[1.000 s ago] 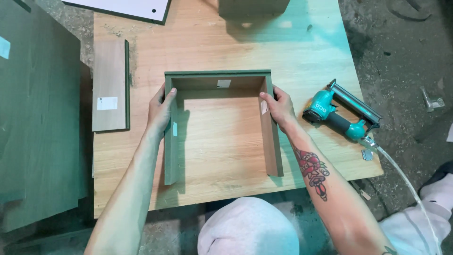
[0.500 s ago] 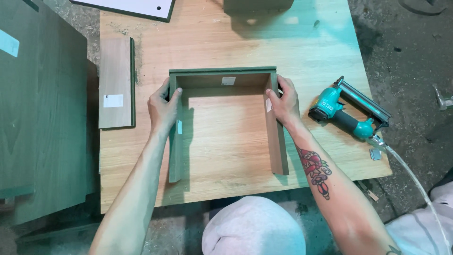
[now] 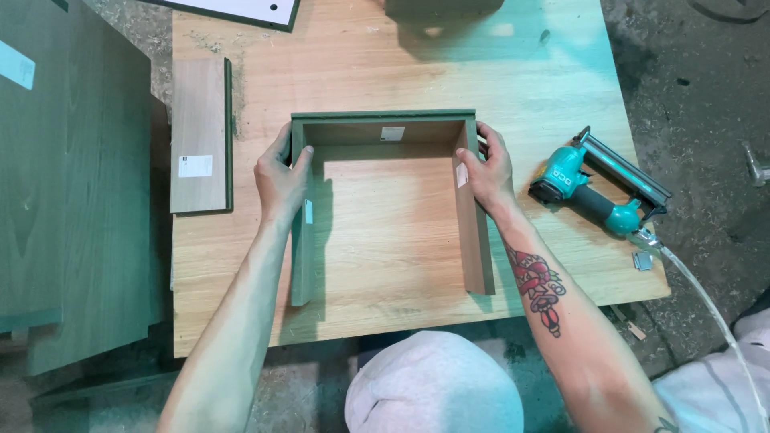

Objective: Assemble a wooden drawer using a pneumatic nail gun

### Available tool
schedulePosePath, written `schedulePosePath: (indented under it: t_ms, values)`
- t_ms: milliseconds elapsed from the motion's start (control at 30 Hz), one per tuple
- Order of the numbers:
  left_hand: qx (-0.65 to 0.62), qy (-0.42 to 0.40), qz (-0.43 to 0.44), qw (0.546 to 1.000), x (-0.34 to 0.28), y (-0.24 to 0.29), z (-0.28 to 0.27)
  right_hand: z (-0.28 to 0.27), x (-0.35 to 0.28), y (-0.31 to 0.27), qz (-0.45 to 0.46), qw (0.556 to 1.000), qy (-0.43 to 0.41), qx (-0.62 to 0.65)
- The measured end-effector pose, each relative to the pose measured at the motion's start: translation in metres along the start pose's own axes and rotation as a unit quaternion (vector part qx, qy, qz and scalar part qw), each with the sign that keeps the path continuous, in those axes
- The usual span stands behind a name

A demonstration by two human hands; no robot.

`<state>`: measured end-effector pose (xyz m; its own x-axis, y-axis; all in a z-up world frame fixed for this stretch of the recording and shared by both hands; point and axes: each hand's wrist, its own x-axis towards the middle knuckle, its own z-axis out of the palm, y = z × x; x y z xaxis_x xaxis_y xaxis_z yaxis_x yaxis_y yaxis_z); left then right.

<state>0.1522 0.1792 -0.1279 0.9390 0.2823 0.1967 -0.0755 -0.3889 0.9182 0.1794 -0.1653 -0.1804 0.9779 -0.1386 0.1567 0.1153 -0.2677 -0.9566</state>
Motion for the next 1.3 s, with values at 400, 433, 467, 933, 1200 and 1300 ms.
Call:
schedulePosePath:
  t_ms: [400,433,467,933,1200,1300]
  values:
    - [0.040,-0.100,-0.079,0.991,-0.046,-0.005,-0.017,-0.015,-0.045,-0.026,0.065,0.996,-0.060,-0.017]
    - [0.059,-0.118,-0.087,0.987,-0.064,0.002,-0.026,-0.016,-0.058,-0.027,0.079,0.994,-0.071,-0.036]
    - [0.062,-0.110,-0.089,0.988,-0.086,-0.004,-0.034,-0.021,-0.086,-0.027,0.076,0.993,-0.079,-0.034]
    - [0.004,-0.226,-0.186,0.956,-0.149,-0.014,-0.055,-0.068,-0.174,-0.042,0.129,0.969,-0.008,-0.210]
    - [0.414,-0.007,-0.183,0.891,0.011,-0.097,-0.107,-0.089,-0.242,-0.023,0.141,0.967,-0.024,-0.210]
    - [0.464,-0.050,-0.172,0.868,0.029,-0.108,-0.118,-0.094,-0.290,-0.029,0.212,0.954,-0.044,-0.207]
